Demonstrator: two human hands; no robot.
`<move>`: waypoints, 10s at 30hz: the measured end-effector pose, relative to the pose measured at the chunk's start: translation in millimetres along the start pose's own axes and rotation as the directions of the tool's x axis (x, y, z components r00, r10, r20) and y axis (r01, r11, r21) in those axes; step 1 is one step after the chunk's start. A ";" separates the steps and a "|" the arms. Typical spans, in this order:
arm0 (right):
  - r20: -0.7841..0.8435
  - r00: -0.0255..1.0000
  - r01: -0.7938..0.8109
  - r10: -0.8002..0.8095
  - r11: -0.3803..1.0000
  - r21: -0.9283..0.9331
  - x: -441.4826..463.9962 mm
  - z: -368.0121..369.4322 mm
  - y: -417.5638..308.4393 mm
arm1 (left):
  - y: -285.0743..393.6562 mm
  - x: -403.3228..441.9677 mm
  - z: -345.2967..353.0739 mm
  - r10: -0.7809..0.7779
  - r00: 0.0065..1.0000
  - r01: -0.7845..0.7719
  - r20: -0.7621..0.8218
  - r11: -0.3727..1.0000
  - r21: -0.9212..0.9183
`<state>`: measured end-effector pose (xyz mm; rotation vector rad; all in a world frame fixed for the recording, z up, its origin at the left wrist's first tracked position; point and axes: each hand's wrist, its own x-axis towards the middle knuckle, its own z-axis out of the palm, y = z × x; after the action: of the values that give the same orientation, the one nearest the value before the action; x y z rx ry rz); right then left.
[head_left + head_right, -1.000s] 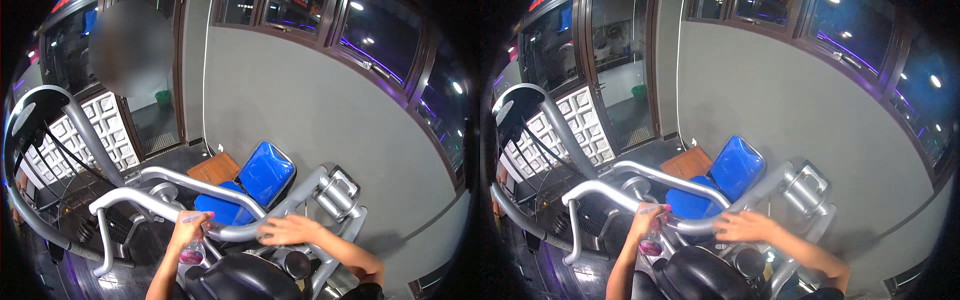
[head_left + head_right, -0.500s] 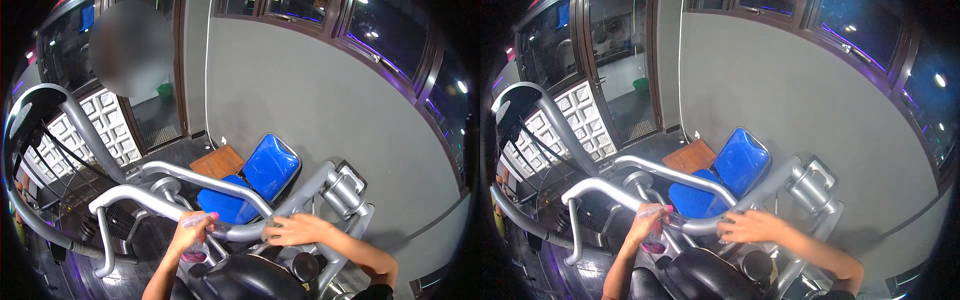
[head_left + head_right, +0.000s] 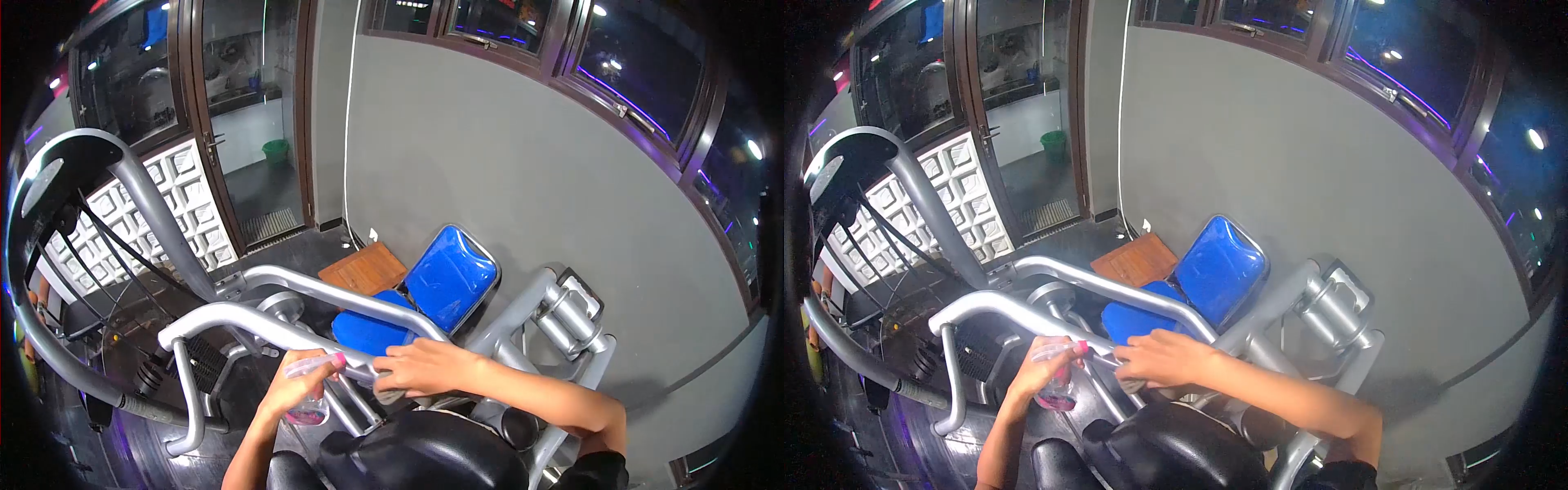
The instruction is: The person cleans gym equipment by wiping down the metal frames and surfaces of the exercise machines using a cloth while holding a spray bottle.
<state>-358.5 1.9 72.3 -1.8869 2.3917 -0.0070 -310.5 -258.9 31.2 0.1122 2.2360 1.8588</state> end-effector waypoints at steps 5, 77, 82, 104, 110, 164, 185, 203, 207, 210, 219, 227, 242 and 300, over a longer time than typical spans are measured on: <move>0.024 0.994 -0.111 0.109 0.987 0.115 21.8 -2.4 -5.8 | -8.8 1.1 -20.7 0.006 0.999 -0.006 0.050 1.000 -0.015; 0.371 0.929 0.120 -0.002 0.948 -0.294 37.9 0.8 -37.7 | -35.5 74.0 -70.2 0.170 0.642 -0.430 0.747 0.887 0.168; 0.392 0.915 0.047 0.089 0.945 -0.325 48.4 6.1 -47.5 | -27.2 69.1 -77.0 0.085 0.666 -0.348 0.741 0.914 0.207; 0.273 0.866 -0.318 0.419 0.883 -0.345 60.9 -22.7 -67.0 | -22.5 79.6 -108.7 0.175 0.821 -0.263 0.543 0.961 0.089; 0.306 0.759 -0.604 0.574 0.797 0.005 66.1 -56.3 -41.9 | -23.5 79.8 -107.3 0.150 0.816 -0.264 0.558 0.956 0.129; 0.090 0.782 -0.487 0.617 0.513 0.707 112.4 10.2 34.9 | -26.1 83.7 -129.7 0.070 0.754 -0.234 0.653 0.958 0.167; 0.245 0.634 -0.773 0.733 0.599 0.210 76.3 -92.1 -41.6 | -19.5 77.6 -121.4 0.035 0.796 -0.215 0.604 0.950 0.228; -0.332 -0.509 -0.346 0.794 0.164 0.924 155.6 100.7 -187.6 | -22.7 88.7 -112.3 0.015 0.765 -0.214 0.644 0.949 0.232; -0.288 -0.673 -0.175 0.682 0.232 0.957 166.9 118.1 -179.6 | -27.0 89.2 -114.7 0.061 0.751 -0.234 0.658 0.956 0.178; -0.335 -0.717 -0.211 0.611 0.268 0.940 168.4 136.9 -163.6 | -22.4 89.9 -116.6 0.058 0.739 -0.262 0.671 0.943 0.206; -0.238 -0.849 -0.100 0.472 0.300 0.949 194.8 153.3 -117.1 | -28.2 96.9 -121.2 0.078 0.741 -0.215 0.667 0.969 0.126; -0.438 -0.585 -0.271 0.683 0.344 0.899 250.7 154.5 -116.2 | -15.7 91.6 -128.5 0.020 0.753 -0.134 0.658 0.983 0.124; -0.121 -0.876 -0.038 0.467 0.184 0.982 231.1 155.3 -112.4 | -14.9 92.1 -123.8 -0.049 0.767 -0.105 0.640 0.974 0.200; -0.367 -0.832 -0.331 0.417 0.158 0.930 266.2 95.8 -290.2 | 37.5 43.2 -290.0 0.461 0.668 -0.710 0.584 0.630 0.314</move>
<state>-130.7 -319.2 -24.1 1.6455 3.2675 -2.1245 -421.0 -521.2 111.1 1.4201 2.4216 1.1485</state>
